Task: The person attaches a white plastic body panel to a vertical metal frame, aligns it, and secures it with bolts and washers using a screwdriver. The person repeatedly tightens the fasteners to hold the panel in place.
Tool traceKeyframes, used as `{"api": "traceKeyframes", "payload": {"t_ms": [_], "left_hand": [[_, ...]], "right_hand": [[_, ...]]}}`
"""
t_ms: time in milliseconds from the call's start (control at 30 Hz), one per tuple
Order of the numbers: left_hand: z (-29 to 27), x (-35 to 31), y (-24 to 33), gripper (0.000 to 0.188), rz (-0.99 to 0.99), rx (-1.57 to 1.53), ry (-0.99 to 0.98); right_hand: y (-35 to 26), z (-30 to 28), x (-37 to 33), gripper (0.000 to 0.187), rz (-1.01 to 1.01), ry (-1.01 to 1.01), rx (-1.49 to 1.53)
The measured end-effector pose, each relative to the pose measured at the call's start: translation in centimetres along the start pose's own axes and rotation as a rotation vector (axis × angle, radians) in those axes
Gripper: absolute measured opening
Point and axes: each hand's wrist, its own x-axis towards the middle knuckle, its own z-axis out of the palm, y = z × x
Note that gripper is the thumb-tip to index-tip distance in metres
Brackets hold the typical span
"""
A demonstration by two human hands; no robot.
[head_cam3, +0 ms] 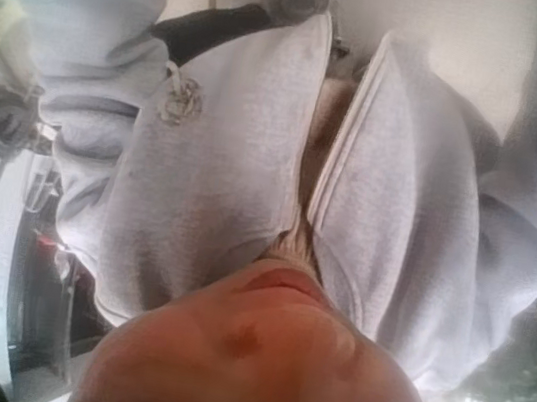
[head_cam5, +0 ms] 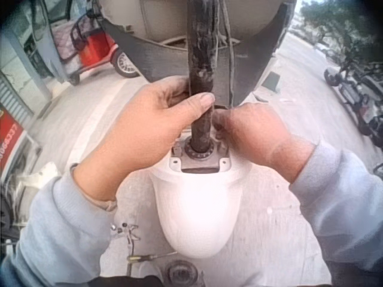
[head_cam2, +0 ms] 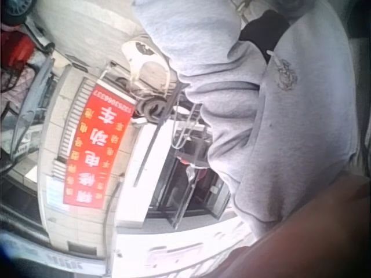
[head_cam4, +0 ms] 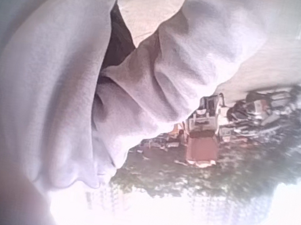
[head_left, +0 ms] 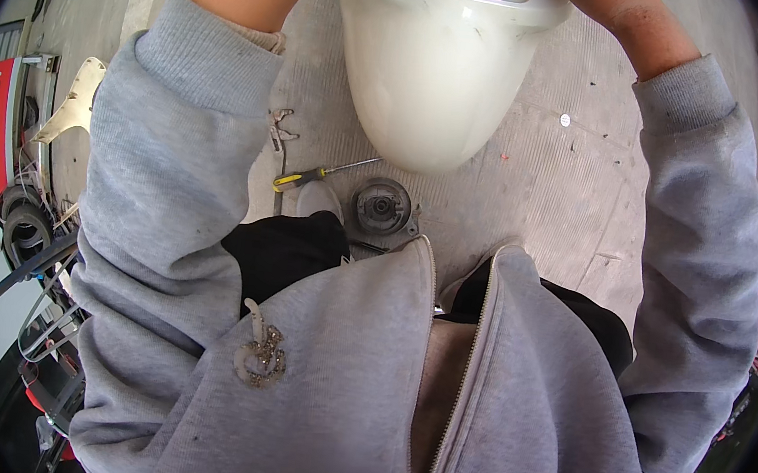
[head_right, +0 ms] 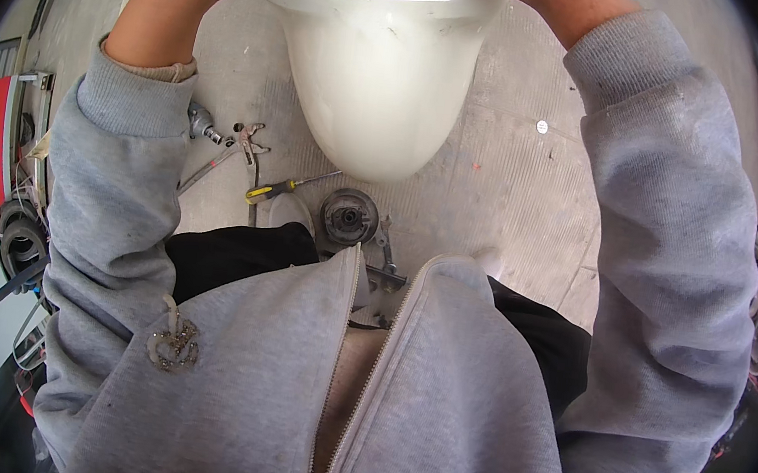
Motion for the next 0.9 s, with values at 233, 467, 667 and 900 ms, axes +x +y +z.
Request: {"api": "traceKeyframes", "payload": {"t_ms": [233, 467, 667, 900], "left_hand": [[0.4, 0.0, -0.6, 0.037, -0.016, -0.134, -0.005], [-0.2, -1.0, -1.6, 0.041, -0.049, 0.107, 0.099], [-1.7, -1.0, -1.7, 0.052, -0.09, 0.392, 0.172], [-0.3, -3.2, 0.8, 0.053, -0.111, 0.299, 0.164]], "right_hand": [[3.7, -2.1, -1.4, 0.006, -0.196, 0.221, 0.32], [17.9, 4.1, -15.3, 0.025, 0.725, 0.01, 0.593], [21.5, 13.7, -28.7, 0.029, 1.234, -0.219, 0.758], [21.1, 18.0, -25.8, 0.029, 1.065, -0.337, 0.816]]}}
